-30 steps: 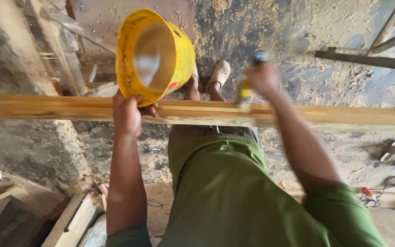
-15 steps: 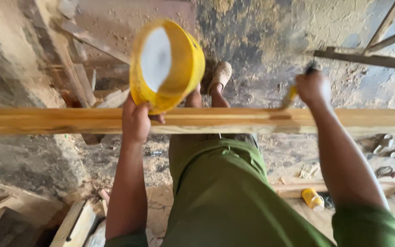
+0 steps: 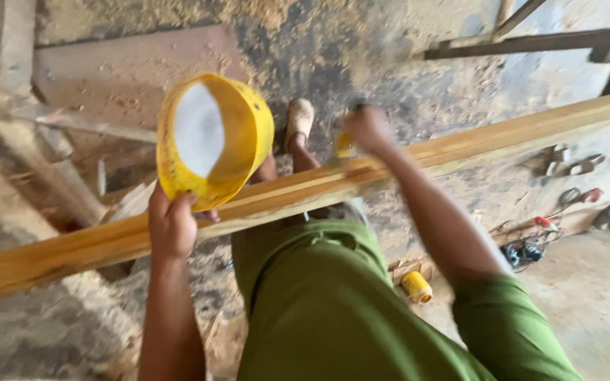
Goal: The person picks up a yellow container and a paintbrush, then applies a clear liquid to a wooden frame resting on a workbench. They repeatedly dip the brush into the container and brush along the frame's length, covering multiple sections.
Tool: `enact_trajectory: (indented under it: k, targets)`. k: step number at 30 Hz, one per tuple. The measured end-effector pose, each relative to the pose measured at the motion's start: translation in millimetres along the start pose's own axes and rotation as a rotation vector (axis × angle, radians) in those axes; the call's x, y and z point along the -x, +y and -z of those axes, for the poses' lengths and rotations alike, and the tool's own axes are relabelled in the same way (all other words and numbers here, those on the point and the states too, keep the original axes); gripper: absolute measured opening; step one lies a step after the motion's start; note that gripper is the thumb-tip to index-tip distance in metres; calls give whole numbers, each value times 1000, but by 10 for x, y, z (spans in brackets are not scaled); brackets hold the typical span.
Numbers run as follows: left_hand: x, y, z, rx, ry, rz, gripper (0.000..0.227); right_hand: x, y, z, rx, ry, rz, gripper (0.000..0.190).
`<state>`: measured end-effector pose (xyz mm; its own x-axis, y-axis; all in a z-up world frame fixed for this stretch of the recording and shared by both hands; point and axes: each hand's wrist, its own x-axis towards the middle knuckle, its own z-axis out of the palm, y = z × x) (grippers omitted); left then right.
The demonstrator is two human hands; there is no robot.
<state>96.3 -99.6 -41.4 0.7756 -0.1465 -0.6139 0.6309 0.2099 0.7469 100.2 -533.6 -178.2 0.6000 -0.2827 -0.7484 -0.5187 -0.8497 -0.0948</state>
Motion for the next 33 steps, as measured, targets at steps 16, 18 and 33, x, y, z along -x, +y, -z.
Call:
enact_trajectory:
  k: [16, 18, 33]
  targets:
    - [-188, -67, -559, -89, -124, 35, 30, 542, 566, 706, -436, -27, -167, 27]
    - [-160, -129, -711, -76, -88, 46, 30, 500, 927, 1240, -63, 93, -91, 32]
    - [-151, -647, -1781, -194, -56, -129, 26, 499, 1076, 1784, -343, 75, 122, 20]
